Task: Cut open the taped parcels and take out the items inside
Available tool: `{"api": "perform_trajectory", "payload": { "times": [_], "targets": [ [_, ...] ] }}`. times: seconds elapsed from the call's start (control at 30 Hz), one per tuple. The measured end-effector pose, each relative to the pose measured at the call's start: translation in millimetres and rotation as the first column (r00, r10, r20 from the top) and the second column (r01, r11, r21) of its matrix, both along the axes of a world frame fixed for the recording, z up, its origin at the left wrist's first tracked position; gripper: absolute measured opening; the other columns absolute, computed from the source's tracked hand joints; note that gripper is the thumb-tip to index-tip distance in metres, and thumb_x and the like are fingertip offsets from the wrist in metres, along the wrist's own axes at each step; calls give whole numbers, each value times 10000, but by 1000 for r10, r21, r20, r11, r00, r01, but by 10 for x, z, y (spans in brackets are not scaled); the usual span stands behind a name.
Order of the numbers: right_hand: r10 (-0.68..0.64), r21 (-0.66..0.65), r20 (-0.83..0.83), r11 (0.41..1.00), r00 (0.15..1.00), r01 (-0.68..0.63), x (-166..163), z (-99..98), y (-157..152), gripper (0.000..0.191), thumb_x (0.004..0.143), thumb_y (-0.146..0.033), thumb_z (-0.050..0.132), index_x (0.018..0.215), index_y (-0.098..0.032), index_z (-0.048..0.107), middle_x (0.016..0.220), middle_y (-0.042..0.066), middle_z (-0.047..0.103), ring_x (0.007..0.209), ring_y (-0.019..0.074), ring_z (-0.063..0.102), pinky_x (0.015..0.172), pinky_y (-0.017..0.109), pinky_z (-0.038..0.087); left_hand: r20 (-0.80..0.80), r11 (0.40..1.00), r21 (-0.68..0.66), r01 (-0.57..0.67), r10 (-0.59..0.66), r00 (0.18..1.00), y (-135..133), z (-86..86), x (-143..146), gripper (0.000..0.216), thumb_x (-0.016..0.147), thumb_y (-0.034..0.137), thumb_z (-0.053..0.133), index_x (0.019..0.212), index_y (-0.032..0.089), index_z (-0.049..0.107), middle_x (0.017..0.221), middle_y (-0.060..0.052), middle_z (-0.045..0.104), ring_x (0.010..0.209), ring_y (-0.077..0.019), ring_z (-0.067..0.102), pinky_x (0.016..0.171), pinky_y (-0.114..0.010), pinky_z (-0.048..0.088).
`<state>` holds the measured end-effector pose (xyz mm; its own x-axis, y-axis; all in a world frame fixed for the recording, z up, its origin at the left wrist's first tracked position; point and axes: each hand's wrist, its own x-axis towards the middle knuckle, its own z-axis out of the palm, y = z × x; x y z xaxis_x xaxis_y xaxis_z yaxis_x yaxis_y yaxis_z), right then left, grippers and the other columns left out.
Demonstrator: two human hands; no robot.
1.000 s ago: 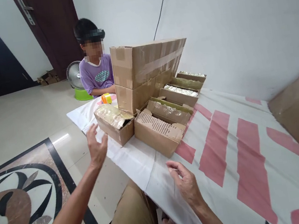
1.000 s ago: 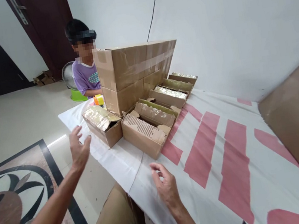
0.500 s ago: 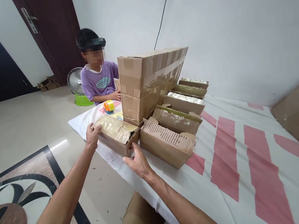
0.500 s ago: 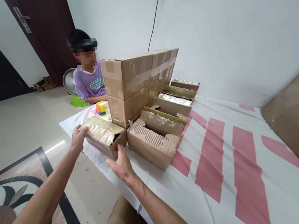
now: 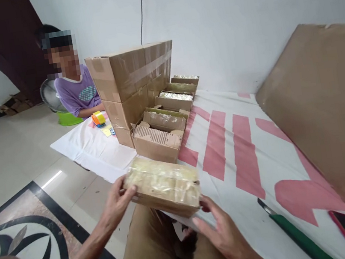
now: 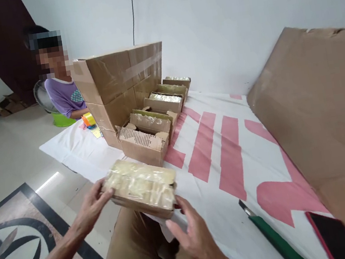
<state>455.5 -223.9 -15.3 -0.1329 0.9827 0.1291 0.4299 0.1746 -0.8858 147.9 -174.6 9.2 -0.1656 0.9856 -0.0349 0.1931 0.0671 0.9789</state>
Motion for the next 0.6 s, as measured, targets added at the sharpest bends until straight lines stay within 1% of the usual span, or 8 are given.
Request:
{"api": "perform_trajectory", "payload": {
  "times": [0.07, 0.17, 0.23, 0.3, 0.37, 0.43, 0.53, 0.6],
  "targets": [
    [-140, 18, 56, 990, 989, 139, 368, -8, -185, 519, 927, -521, 643, 1363, -240, 643, 1277, 112, 758, 1137, 309, 733, 1007, 426, 599, 35, 995, 43, 94, -95, 995, -32, -94, 388, 645, 768, 603, 764, 1243, 176, 681, 1210, -144, 758, 1020, -313, 737, 874, -447, 616],
    [-262, 23, 127, 965, 957, 262, 800, -20, -430, 518, 936, -606, 593, 1293, -244, 692, 1242, 111, 778, 1107, 319, 744, 932, 415, 623, 35, 982, 104, 158, -162, 986, -123, -255, 835, 615, 819, 551, 739, 1310, 194, 648, 1275, -143, 725, 1082, -299, 721, 907, -441, 609],
    [-332, 35, 152, 943, 931, 331, 1003, -16, -538, 549, 935, -637, 582, 1300, -244, 698, 1271, 115, 771, 1140, 331, 735, 923, 429, 621, 4, 983, 130, 129, -131, 991, -194, -326, 1004, 627, 838, 535, 731, 1359, 205, 620, 1327, -149, 691, 1147, -305, 698, 960, -462, 591],
    [-415, 77, 144, 910, 898, 408, 1127, 8, -571, 578, 931, -649, 588, 1338, -250, 684, 1331, 116, 746, 1203, 339, 709, 963, 458, 602, -20, 986, 155, 66, -63, 998, -242, -352, 1081, 649, 845, 532, 734, 1391, 210, 597, 1372, -158, 655, 1212, -317, 669, 1026, -491, 562],
    [-456, 130, 101, 887, 884, 443, 1154, 50, -521, 565, 937, -639, 594, 1353, -266, 678, 1390, 109, 713, 1262, 336, 675, 1035, 484, 564, -13, 984, 180, 7, -5, 1000, -253, -343, 1109, 666, 850, 537, 739, 1411, 216, 579, 1429, -162, 613, 1268, -323, 641, 1081, -506, 530],
    [-434, 182, 40, 889, 900, 421, 1084, 98, -411, 505, 941, -611, 612, 1306, -273, 698, 1425, 104, 690, 1307, 328, 644, 1104, 501, 516, 22, 982, 188, -20, 16, 1000, -229, -320, 1130, 664, 873, 542, 720, 1432, 221, 558, 1495, -161, 570, 1315, -322, 615, 1119, -503, 505],
    [-401, 250, -53, 881, 914, 401, 868, 136, -246, 337, 949, -549, 625, 1068, -255, 738, 1418, 118, 685, 1319, 328, 630, 1130, 508, 486, 70, 982, 188, 14, -28, 997, -159, -298, 1185, 626, 906, 534, 681, 1432, 218, 558, 1512, -150, 579, 1345, -318, 600, 1138, -483, 486],
    [-410, 274, -98, 865, 907, 420, 748, 127, -204, 279, 954, -508, 625, 911, -249, 717, 1412, 123, 681, 1317, 330, 628, 1124, 504, 484, 76, 980, 194, 39, -55, 996, -115, -294, 1226, 606, 905, 509, 678, 1422, 213, 569, 1485, -140, 611, 1342, -315, 602, 1139, -470, 480]
  ]
}}
